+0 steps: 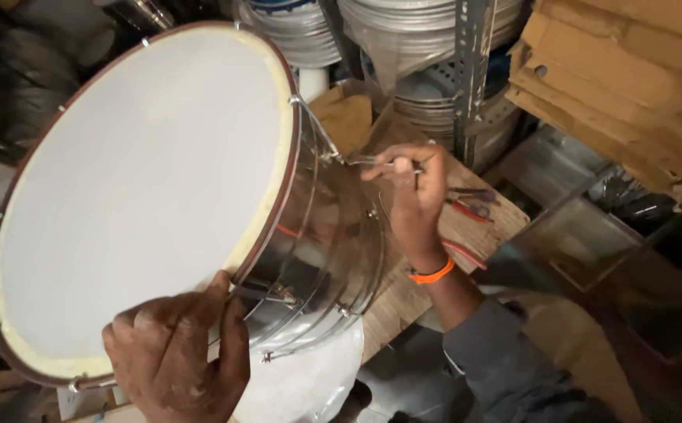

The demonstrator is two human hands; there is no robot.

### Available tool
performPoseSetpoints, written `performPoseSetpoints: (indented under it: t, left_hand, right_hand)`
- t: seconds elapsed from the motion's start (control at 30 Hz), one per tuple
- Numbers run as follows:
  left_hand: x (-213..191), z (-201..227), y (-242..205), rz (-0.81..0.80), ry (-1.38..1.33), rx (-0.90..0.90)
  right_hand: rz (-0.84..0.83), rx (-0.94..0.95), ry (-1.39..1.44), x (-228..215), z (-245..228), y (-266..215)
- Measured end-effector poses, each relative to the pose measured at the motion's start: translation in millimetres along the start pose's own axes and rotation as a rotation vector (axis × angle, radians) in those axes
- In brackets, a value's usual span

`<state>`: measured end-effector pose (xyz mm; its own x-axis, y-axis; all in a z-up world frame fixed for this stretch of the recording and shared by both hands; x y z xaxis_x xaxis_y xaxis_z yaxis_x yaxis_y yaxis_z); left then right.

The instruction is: The person assembles a metal drum by attaching a white drumhead to the shell. They use a wrench to tighten the tension rods around the rim and pliers to secure the metal hoops. The person works methodically around the drum, ensuring the head is evenly tensioned.

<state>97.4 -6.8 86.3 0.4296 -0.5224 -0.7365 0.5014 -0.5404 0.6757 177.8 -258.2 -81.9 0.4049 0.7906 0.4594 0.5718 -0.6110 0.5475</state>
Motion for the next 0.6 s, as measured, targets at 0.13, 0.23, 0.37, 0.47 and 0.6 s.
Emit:
performPoseSetpoints:
  t: [0.13,0.23,0.37,0.47,0.6]
  left_hand:
    - [3,-5,-4,-0.025,0.029,0.007]
    - [2,-12,-4,-0.048,-0.025,0.048]
    - [0,-8,-1,-0.052,0.032,0.045]
    - [3,-2,0,0.002,0.062,0.025]
    - [3,-3,-4,-0.002,0.084,-0.014]
  right_hand:
    - [-0.028,-0.101,-0.275,12,-8,-7]
    - [-0.117,-0.233,-0.475,13,-13,-18]
    - [-0.097,-0.291,-0.460,16,-2,-20]
    - [0.050,0.107,0.007,12,36,4]
    - [-0.275,0.628,0.461,0,88,69]
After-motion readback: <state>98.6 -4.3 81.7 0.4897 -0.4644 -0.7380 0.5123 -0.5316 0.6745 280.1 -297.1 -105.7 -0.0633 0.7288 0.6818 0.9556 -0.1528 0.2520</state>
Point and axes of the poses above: each hand's wrist, its own y-axis towards the middle knuckle, its own x-axis out of the palm, z = x × y, the point moved 1 cm from there along y, towards the middle knuckle, and after that the axes turned 9 degrees about -y, right-handed, at the moved point
